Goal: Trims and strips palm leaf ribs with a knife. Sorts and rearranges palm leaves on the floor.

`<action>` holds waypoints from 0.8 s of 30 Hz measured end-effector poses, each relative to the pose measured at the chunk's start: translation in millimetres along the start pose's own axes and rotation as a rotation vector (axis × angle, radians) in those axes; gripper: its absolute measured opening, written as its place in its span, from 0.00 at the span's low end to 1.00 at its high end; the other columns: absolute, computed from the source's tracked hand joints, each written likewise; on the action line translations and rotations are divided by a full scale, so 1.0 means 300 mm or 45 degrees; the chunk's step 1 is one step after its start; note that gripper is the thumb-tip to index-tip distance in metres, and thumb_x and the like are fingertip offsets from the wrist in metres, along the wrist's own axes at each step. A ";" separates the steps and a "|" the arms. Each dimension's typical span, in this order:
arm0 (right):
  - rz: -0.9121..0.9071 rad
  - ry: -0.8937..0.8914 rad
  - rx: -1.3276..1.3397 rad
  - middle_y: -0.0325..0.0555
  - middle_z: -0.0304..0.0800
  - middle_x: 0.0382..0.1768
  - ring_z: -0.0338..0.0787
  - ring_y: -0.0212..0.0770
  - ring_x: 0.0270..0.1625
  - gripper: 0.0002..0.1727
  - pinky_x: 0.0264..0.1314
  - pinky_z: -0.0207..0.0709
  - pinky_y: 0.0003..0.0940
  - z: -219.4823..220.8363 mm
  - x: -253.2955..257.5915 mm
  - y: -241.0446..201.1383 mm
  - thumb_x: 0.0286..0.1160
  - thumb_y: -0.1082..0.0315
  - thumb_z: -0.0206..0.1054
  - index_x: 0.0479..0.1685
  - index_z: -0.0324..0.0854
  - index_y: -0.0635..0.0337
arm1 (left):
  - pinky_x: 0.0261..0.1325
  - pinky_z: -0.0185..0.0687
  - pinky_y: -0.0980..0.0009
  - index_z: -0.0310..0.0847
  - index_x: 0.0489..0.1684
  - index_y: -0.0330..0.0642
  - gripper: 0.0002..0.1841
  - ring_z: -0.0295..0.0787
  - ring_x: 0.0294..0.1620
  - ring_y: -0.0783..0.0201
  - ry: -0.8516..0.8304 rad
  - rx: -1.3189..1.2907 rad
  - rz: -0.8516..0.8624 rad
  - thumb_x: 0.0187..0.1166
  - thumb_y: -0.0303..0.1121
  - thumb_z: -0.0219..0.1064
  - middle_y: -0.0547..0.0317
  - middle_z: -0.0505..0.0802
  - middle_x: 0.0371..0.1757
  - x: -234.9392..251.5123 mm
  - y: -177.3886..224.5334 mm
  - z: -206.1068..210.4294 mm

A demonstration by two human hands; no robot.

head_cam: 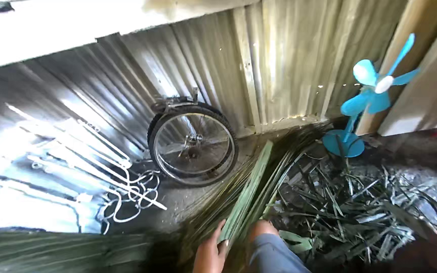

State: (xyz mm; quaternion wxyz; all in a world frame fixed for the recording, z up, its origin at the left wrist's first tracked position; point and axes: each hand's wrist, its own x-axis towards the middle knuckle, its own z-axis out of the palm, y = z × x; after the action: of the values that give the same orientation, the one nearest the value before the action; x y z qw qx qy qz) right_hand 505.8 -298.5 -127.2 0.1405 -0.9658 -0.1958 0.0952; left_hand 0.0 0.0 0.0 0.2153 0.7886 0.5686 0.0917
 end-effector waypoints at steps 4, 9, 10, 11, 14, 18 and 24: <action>-0.117 -0.014 0.299 0.72 0.81 0.69 0.81 0.77 0.68 0.28 0.62 0.72 0.82 -0.041 -0.020 -0.011 0.70 0.63 0.76 0.74 0.82 0.50 | 0.68 0.86 0.45 0.82 0.74 0.37 0.27 0.93 0.62 0.47 0.452 -0.105 0.463 0.71 0.24 0.75 0.43 0.93 0.64 -0.115 0.147 -0.093; -0.572 -0.247 1.027 0.54 0.92 0.42 0.88 0.46 0.38 0.28 0.45 0.83 0.51 -0.184 -0.165 -0.233 0.67 0.69 0.78 0.71 0.83 0.60 | 0.65 0.89 0.61 0.85 0.67 0.34 0.22 0.95 0.58 0.59 0.721 -0.193 0.865 0.74 0.30 0.72 0.47 0.95 0.58 -0.104 0.347 -0.096; -0.623 -0.379 1.184 0.50 0.93 0.45 0.89 0.41 0.38 0.31 0.44 0.85 0.44 -0.218 -0.214 -0.293 0.65 0.67 0.79 0.74 0.81 0.58 | 0.65 0.89 0.62 0.85 0.67 0.34 0.21 0.95 0.58 0.61 0.705 -0.220 0.918 0.74 0.31 0.73 0.48 0.96 0.57 -0.095 0.384 -0.084; -0.689 -0.510 1.314 0.47 0.93 0.46 0.90 0.38 0.38 0.35 0.42 0.86 0.40 -0.246 -0.263 -0.347 0.62 0.64 0.79 0.76 0.80 0.56 | 0.66 0.89 0.63 0.86 0.66 0.34 0.21 0.95 0.58 0.62 0.674 -0.254 0.962 0.74 0.31 0.73 0.49 0.96 0.58 -0.088 0.422 -0.067; -0.947 -0.829 1.523 0.40 0.93 0.47 0.90 0.32 0.40 0.46 0.42 0.87 0.33 -0.325 -0.391 -0.482 0.56 0.57 0.83 0.84 0.72 0.55 | 0.64 0.90 0.61 0.87 0.64 0.34 0.20 0.96 0.55 0.60 0.547 -0.344 1.064 0.73 0.29 0.74 0.49 0.96 0.54 -0.095 0.546 -0.001; -1.060 -1.004 1.764 0.40 0.91 0.43 0.90 0.33 0.39 0.47 0.43 0.86 0.31 -0.351 -0.461 -0.563 0.57 0.65 0.83 0.83 0.66 0.60 | 0.63 0.90 0.69 0.90 0.55 0.36 0.14 0.95 0.53 0.69 0.367 -0.491 1.151 0.76 0.33 0.73 0.54 0.96 0.53 -0.123 0.642 0.104; -0.949 -1.079 2.102 0.44 0.91 0.46 0.81 0.29 0.27 0.44 0.25 0.74 0.24 -0.311 -0.481 -0.541 0.67 0.72 0.78 0.88 0.65 0.47 | 0.55 0.92 0.75 0.89 0.57 0.39 0.14 0.94 0.46 0.75 0.250 -0.694 1.159 0.74 0.28 0.74 0.62 0.96 0.48 -0.136 0.691 0.132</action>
State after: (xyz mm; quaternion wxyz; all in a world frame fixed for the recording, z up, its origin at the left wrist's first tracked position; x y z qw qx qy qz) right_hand 340.2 -235.3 29.3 0.7068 -0.3290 -0.3927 0.4878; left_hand 179.6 -101.5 60.9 0.2964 0.8586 0.1423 0.3934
